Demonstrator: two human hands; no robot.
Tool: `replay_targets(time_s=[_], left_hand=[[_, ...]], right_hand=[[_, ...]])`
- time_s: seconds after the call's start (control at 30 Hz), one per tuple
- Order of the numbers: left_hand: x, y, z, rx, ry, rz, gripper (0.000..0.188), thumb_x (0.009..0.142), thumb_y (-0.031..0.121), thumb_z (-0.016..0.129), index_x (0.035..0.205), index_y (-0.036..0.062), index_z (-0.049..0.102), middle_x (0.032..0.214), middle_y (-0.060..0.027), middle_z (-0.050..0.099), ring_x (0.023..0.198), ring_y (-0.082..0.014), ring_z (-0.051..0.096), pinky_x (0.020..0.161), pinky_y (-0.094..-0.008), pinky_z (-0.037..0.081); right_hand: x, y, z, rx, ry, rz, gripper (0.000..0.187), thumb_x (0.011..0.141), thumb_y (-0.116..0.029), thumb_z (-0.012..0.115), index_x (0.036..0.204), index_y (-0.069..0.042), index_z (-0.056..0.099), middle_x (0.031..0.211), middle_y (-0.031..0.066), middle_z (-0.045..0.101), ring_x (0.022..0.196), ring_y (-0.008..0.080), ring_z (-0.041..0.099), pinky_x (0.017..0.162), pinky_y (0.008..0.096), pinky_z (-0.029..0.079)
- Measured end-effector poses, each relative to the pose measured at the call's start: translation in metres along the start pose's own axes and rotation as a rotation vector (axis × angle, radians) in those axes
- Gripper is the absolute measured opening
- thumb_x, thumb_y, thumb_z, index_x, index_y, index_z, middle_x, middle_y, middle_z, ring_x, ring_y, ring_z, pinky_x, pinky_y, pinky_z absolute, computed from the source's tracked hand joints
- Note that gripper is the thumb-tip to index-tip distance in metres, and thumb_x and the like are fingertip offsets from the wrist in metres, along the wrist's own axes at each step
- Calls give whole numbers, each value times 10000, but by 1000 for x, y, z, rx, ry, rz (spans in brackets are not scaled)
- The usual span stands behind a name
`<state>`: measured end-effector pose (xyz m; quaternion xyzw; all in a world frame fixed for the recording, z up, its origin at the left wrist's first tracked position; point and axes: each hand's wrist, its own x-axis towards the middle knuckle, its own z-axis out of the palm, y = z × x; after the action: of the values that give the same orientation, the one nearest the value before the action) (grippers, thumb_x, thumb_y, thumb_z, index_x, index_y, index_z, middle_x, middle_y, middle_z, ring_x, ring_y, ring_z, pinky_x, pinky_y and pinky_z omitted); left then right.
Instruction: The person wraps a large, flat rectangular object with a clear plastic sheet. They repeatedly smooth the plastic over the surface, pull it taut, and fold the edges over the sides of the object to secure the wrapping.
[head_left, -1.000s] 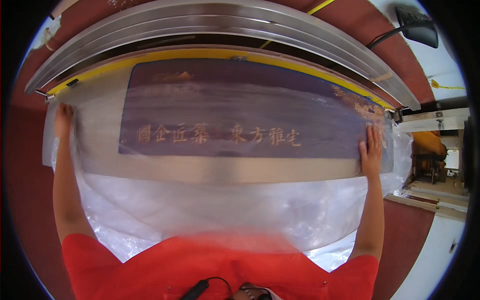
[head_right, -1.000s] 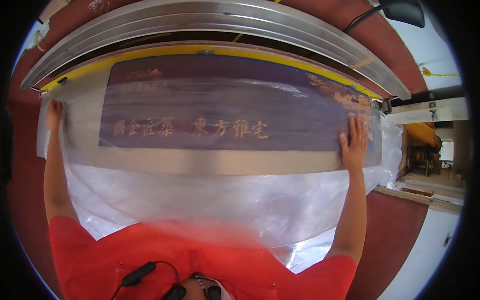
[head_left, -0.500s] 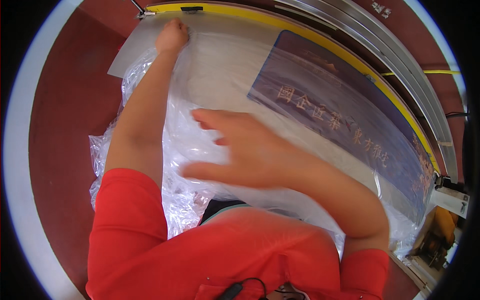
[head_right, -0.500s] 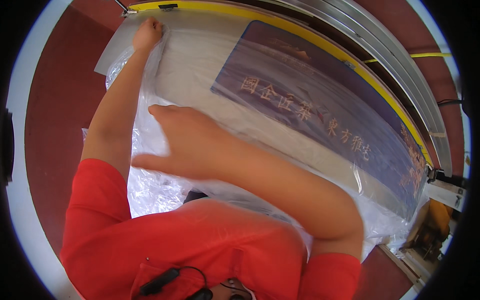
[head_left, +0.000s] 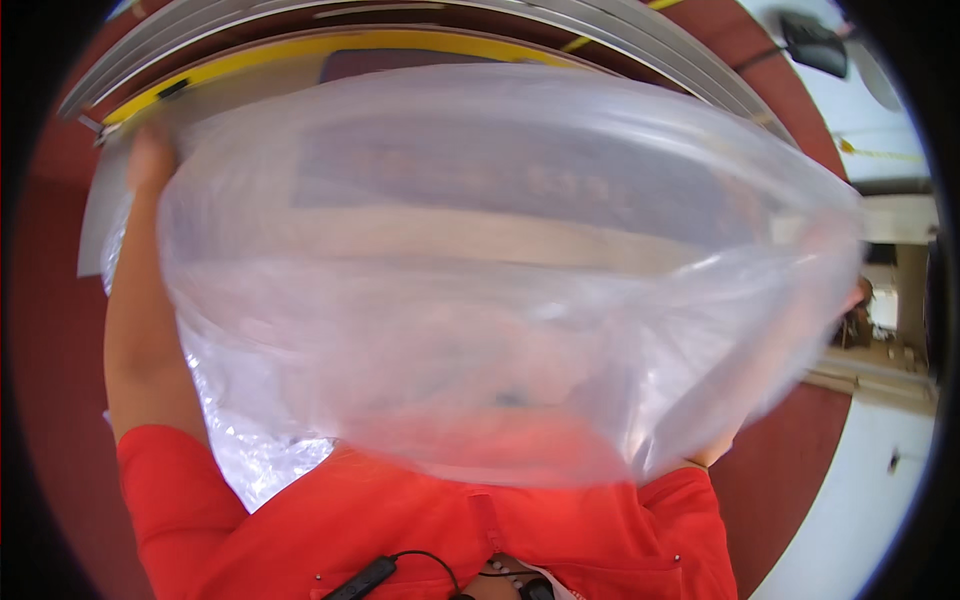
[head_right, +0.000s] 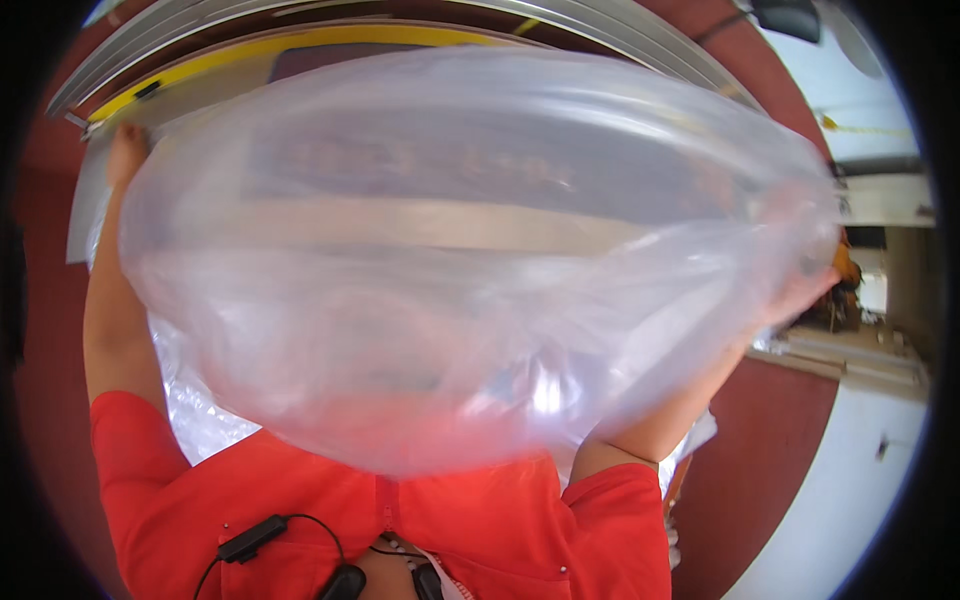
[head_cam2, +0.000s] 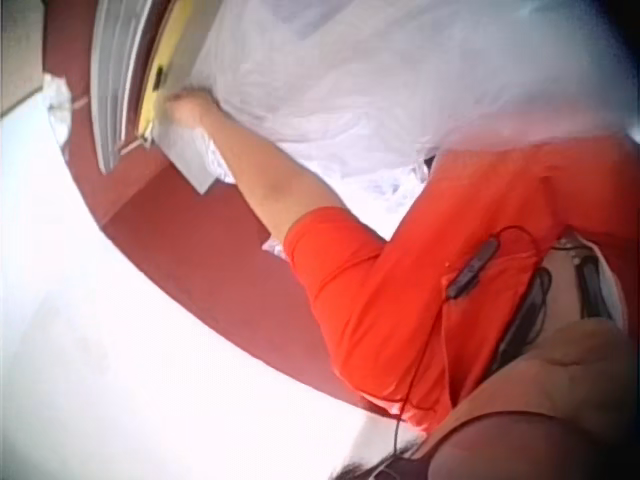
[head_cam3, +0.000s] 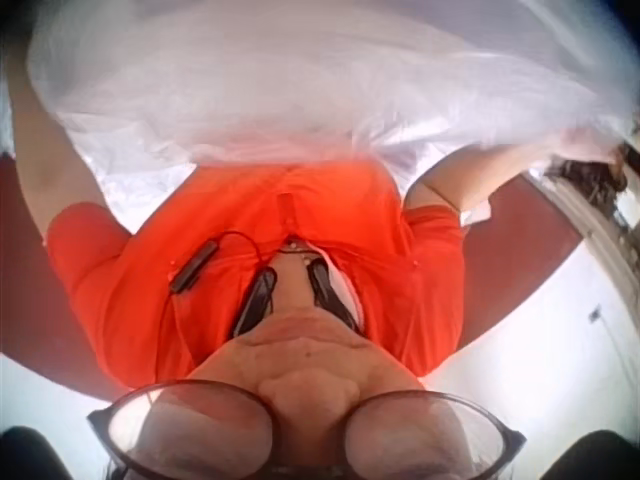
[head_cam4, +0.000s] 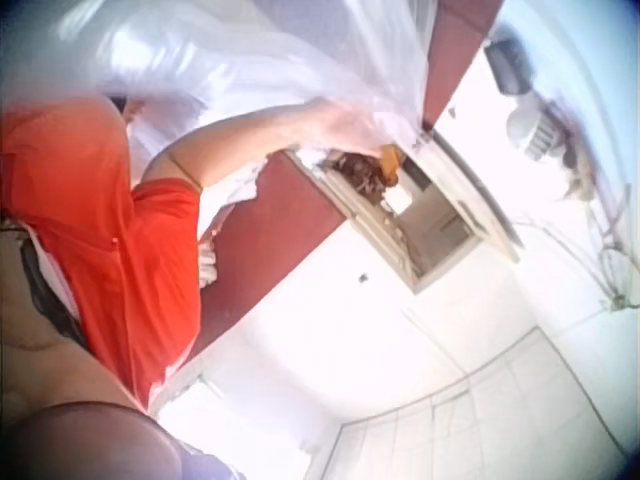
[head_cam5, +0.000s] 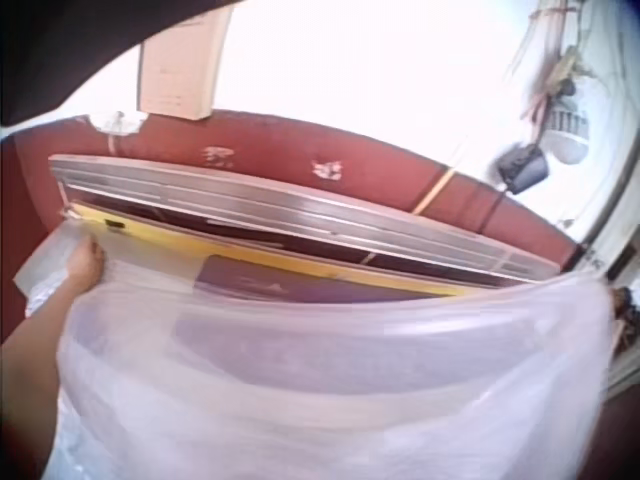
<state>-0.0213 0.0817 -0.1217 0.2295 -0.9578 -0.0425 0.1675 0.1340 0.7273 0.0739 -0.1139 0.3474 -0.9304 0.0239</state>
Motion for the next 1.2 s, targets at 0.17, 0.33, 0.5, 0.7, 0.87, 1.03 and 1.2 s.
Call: replay_targets(time_s=[0.17, 0.33, 0.5, 0.7, 0.87, 1.03, 1.2], left_hand=[[-2, 0, -12, 19, 19, -34, 284, 815, 320, 386, 927, 75, 477, 936, -194, 538, 883, -366, 506, 704, -427, 405], [31, -49, 33, -118, 17, 89, 295, 822, 312, 391, 911, 43, 475, 897, -201, 543, 835, -372, 514, 686, -431, 400], [52, -103, 43, -33, 70, 165, 307, 827, 301, 395, 961, 38, 481, 935, -209, 533, 864, -372, 507, 709, -416, 404], [42, -92, 33, -1, 115, 139, 296, 830, 282, 402, 947, 24, 488, 917, -203, 535, 860, -367, 503, 699, -408, 400], [26, -105, 25, -62, 34, 181, 273, 828, 278, 440, 855, 10, 485, 795, -177, 532, 736, -330, 509, 653, -377, 391], [0, -93, -6, -102, 22, 199, 256, 848, 263, 416, 831, 13, 468, 754, -161, 521, 685, -304, 494, 638, -359, 385], [-3, -97, -12, -95, 26, 203, 262, 852, 272, 412, 836, 19, 479, 774, -149, 533, 709, -287, 506, 655, -336, 393]], right_hand=[[-65, 3, -87, -162, 167, 114, 712, 709, -522, 502, 1189, -19, 346, 1124, 125, 435, 967, 239, 472, 752, 339, 435], [-70, -101, -27, -1205, 412, -514, 489, 724, -343, 593, 1083, -46, 446, 863, 48, 552, 751, 155, 538, 627, 296, 445], [-57, -122, -186, -2383, 815, 206, 306, 698, -267, 591, 944, -107, 503, 788, 89, 546, 697, 218, 555, 612, 339, 435], [9, -90, -196, -2743, 354, -103, 405, 695, -261, 567, 1042, -78, 468, 1064, 137, 475, 1021, 295, 421, 840, 382, 351], [7, -16, -204, -2610, 321, 43, 640, 794, -470, 384, 1238, -20, 278, 1291, 140, 266, 1221, 287, 184, 974, 404, 159], [7, -23, -207, -2472, 368, 93, 701, 790, -527, 353, 1254, -13, 244, 1317, 125, 228, 1241, 269, 137, 977, 448, 106], [29, -40, -236, -2483, 557, 115, 625, 796, -491, 378, 1222, -39, 316, 1297, 114, 271, 1234, 249, 164, 972, 446, 135]])
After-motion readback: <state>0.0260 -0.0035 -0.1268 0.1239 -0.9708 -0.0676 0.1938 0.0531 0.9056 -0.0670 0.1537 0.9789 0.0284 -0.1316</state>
